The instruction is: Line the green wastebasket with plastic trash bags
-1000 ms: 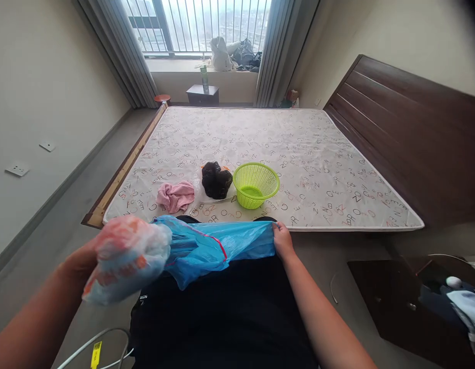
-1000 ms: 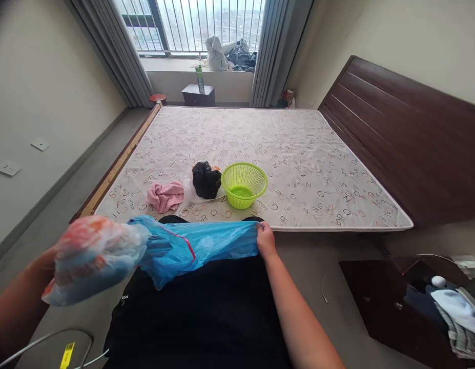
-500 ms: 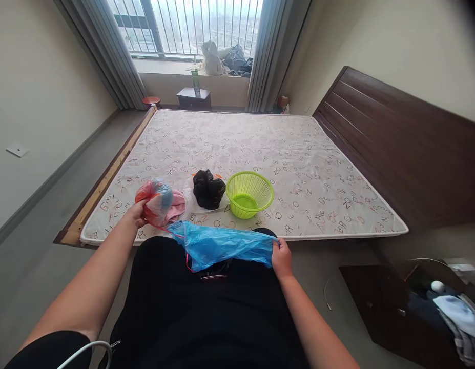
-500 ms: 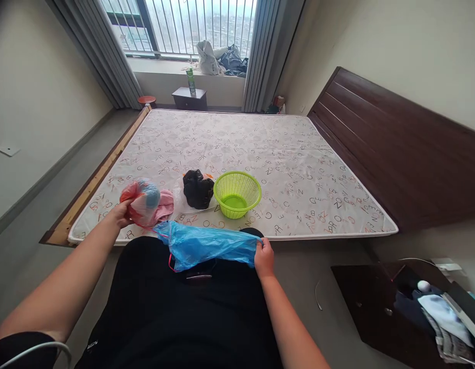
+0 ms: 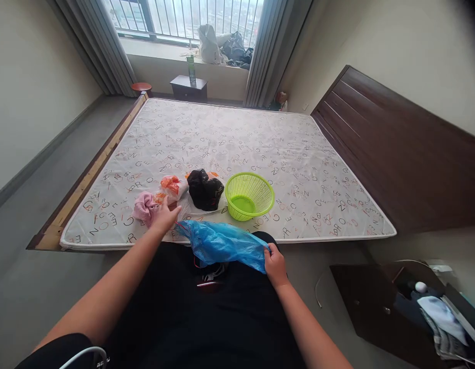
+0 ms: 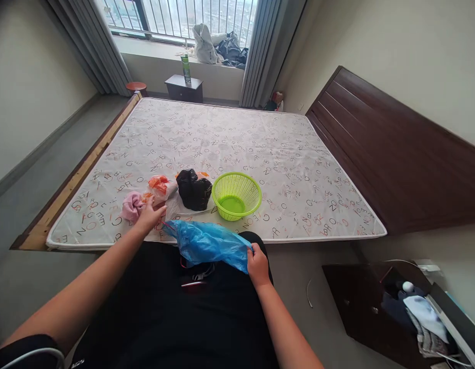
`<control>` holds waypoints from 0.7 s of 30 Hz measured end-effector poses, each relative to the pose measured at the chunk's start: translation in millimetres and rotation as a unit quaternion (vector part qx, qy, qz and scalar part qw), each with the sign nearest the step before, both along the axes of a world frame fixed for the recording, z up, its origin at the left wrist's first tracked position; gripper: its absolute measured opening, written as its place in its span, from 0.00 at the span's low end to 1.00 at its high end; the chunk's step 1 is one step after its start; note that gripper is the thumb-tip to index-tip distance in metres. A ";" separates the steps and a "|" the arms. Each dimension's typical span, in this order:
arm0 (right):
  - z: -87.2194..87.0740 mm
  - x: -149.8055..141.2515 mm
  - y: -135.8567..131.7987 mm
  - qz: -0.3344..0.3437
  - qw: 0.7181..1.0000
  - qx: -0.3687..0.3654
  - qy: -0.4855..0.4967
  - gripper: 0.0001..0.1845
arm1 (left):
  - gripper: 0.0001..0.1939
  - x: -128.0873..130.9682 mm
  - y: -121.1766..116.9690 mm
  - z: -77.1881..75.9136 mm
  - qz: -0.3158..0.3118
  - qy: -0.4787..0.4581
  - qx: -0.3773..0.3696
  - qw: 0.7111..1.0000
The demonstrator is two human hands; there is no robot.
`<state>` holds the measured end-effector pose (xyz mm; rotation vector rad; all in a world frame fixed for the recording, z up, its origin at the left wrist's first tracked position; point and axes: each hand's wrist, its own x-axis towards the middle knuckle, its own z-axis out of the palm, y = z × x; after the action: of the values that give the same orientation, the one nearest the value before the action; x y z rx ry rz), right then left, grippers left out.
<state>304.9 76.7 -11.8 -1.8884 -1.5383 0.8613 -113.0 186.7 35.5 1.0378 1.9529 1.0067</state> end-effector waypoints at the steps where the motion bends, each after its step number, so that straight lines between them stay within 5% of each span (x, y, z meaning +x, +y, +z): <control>1: 5.2 -3.2 -1.5 0.009 1.000 -0.003 0.020 0.24 | 0.43 17.4 -13.1 0.3 -0.056 0.043 0.013 0.997; 5: 41.0 -30.9 -10.2 0.075 0.988 0.007 0.136 0.23 | 0.56 97.4 -74.4 7.7 -0.363 0.036 0.055 0.930; 8: 78.5 -56.8 -16.0 0.123 0.971 0.029 0.201 0.19 | 0.68 142.9 -106.7 8.5 -0.467 0.016 0.049 0.883; 15: 165.7 -81.9 -29.2 0.219 0.899 -0.023 0.379 0.14 | 0.55 164.9 -106.0 -17.6 -0.377 -0.013 -0.002 0.926; 18: 177.5 -80.4 -35.3 0.249 0.868 -0.023 0.430 0.13 | 0.44 154.7 -97.0 -24.4 -0.371 -0.097 -0.055 0.922; 21: 166.0 -70.1 -26.5 0.113 0.886 0.017 0.449 0.13 | 0.24 129.9 -92.4 -27.2 -0.405 -0.128 -0.085 0.901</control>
<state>234.8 50.2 154.2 -1.0018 -1.1445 1.5160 16.9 94.3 8.3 1.3599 1.1708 0.4540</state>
